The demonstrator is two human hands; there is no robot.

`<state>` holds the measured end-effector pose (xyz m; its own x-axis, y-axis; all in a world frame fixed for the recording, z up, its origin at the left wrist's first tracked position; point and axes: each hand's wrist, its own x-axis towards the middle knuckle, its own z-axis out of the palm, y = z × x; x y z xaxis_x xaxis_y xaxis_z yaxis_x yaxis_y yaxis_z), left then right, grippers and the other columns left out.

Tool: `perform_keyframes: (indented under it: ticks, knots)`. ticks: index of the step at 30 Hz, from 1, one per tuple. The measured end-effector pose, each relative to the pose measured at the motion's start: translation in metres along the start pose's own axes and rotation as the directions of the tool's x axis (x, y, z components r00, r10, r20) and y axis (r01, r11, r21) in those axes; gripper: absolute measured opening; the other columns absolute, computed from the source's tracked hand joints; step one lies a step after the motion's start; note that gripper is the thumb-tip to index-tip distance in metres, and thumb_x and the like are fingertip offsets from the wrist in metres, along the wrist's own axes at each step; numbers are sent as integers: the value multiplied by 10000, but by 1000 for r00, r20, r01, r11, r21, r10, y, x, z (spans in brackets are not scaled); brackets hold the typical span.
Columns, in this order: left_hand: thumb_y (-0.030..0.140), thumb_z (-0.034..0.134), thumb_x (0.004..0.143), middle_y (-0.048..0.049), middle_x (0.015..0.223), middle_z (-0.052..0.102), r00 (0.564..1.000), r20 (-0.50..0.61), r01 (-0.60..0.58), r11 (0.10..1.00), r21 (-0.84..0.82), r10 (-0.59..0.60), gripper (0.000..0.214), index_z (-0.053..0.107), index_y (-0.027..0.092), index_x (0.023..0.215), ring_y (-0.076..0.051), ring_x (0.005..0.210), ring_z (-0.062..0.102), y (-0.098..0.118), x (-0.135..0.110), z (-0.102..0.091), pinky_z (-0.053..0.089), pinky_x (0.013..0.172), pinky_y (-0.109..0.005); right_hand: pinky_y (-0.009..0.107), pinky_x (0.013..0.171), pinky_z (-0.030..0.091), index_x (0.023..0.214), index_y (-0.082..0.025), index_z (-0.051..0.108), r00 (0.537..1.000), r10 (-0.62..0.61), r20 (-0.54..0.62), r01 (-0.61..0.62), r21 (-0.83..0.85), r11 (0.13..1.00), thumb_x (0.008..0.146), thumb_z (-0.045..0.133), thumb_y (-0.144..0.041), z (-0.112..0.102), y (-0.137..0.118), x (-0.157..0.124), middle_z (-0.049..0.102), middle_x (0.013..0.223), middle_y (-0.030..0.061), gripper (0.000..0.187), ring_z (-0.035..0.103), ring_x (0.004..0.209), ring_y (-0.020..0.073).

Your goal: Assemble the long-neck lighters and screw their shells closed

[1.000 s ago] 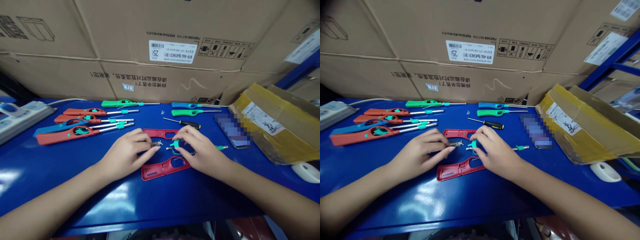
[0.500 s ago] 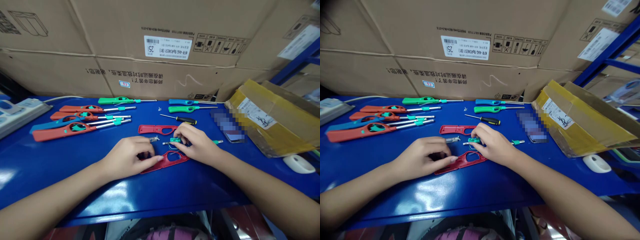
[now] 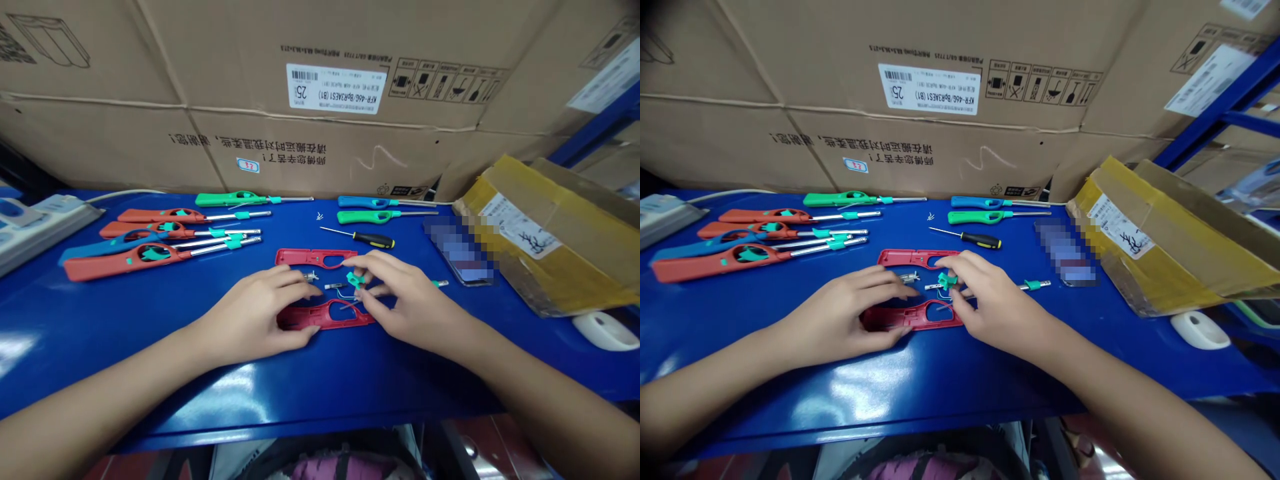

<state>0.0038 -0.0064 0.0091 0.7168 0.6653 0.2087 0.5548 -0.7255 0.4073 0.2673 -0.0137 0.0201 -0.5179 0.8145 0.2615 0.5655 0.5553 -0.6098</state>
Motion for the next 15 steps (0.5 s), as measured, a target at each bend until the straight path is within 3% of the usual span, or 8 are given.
perform_keyframes:
  ticks: [3,6,10,13,15]
  knots:
    - [381,631,941,-34,1118,720,997,-58,39,997,-71,-43,275,687,216,1154,-208,1060,660,0,4,0,537,936,-357,303,834,605,1259,-179,621,999,-23,-23,22,-41,999,957,530,-104,-1,4,0,646,1185,96,323,672,1025,188]
    - [358,576,979,-40,1119,723,995,-67,71,996,-56,-74,250,690,213,1148,-216,1084,647,2,11,2,534,951,-372,295,776,602,1207,-166,651,1000,-13,-22,12,-50,999,940,572,-107,-4,7,2,670,1105,87,285,694,889,166]
    - [317,549,987,-73,1191,697,997,10,74,995,70,-75,288,670,205,1224,-264,1142,625,7,25,2,523,987,-443,246,660,572,1155,-162,649,999,48,-18,-48,10,999,914,602,-99,-9,9,5,667,967,43,254,661,710,113]
    - [296,544,990,-85,1177,692,998,13,61,993,103,-63,279,674,191,1213,-269,1135,625,12,36,0,518,989,-445,262,639,524,1059,-172,648,999,41,-29,-44,-89,995,878,671,-141,-13,9,5,630,831,2,186,606,671,122]
    - [291,560,983,-86,1148,699,998,-2,70,995,74,-70,265,680,179,1191,-261,1110,630,14,42,0,520,980,-431,276,636,494,1036,-187,630,999,44,-24,-47,-165,985,860,701,-175,-15,10,5,629,865,3,190,589,681,129]
